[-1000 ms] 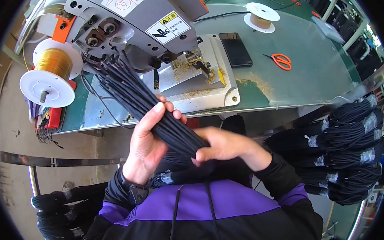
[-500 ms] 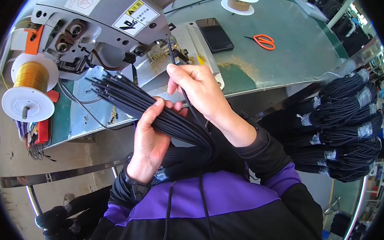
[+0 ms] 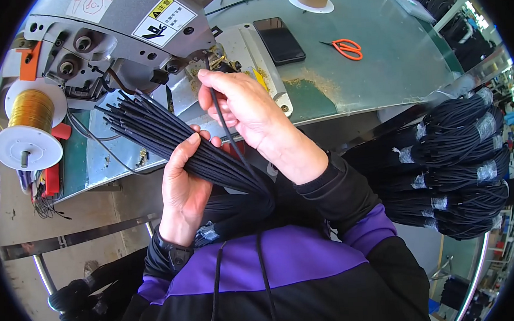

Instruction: The person picks up a bundle of cables and inserts the end of one into a machine, then uses shears to trim the bundle. They then continue inserting the ends of the remaining cables into the machine one by one.

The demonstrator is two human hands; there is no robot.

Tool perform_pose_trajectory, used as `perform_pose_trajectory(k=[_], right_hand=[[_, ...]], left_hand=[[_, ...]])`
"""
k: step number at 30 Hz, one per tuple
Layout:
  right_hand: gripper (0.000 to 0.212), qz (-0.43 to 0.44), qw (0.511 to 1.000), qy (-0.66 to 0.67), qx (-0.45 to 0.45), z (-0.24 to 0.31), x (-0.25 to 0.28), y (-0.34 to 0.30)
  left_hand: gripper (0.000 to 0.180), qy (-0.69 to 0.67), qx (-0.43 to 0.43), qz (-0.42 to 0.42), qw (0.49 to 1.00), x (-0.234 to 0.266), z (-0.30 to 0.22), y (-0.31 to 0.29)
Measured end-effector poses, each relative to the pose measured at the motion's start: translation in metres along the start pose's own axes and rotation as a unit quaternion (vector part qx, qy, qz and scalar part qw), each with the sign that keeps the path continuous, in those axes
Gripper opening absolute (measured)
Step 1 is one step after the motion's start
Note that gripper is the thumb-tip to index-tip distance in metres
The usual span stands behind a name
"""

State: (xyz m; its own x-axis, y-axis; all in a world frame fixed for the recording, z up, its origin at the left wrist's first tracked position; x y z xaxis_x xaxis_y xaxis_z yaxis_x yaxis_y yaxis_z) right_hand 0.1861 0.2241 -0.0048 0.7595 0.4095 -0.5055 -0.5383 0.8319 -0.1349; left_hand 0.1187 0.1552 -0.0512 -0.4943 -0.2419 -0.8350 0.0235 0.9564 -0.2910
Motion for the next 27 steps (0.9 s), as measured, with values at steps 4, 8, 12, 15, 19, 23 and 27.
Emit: perform_pose_trajectory(k=[4,8,12,15,19,23,27], right_hand=[[0.035,0.01,1.0,0.013,-0.004,0.002,0.002,0.001],[0.035,0.033,0.998,0.049,-0.023,0.001,0.001,0.009],[0.033,0.014,1.0,0.023,-0.014,0.002,0.007,0.012],[0.032,-0.008,1.0,-0.014,0.004,0.002,0.007,0.012],[0.034,-0.008,0.998,-0.06,0.026,0.003,0.009,0.007],[0.037,0.045,0.993,-0.106,0.025,-0.001,0.008,-0.015],[0.037,0.05,0.974,-0.214,0.06,-0.006,0.012,-0.034]], left_hand=[[0.017,0.005,0.004,0.002,1.0,-0.002,0.004,0.002],[0.016,-0.013,0.007,-0.008,1.0,-0.002,0.006,0.004],[0.016,-0.006,0.004,-0.009,1.0,-0.001,0.005,0.004],[0.017,0.014,0.0,-0.018,1.0,-0.001,0.005,0.004],[0.017,0.021,0.009,-0.022,1.0,-0.001,0.01,0.004],[0.017,0.025,0.002,0.004,1.0,-0.003,0.009,0.004],[0.015,0.04,-0.023,0.015,0.999,-0.001,0.003,0.007]])
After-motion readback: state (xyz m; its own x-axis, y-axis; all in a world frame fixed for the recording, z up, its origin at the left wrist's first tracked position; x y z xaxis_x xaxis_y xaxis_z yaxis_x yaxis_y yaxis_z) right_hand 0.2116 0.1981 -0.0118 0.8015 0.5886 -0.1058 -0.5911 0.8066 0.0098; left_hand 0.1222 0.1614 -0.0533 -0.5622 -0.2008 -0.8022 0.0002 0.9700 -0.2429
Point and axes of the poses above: each hand's wrist, its own y-axis towards the middle knuckle, its own x-axis out of the back of the hand, z = x × y, the point moved 10 cm from there along y, towards the middle knuckle, and after that the axes turned 2 degrees about z, right-handed, at the moved point
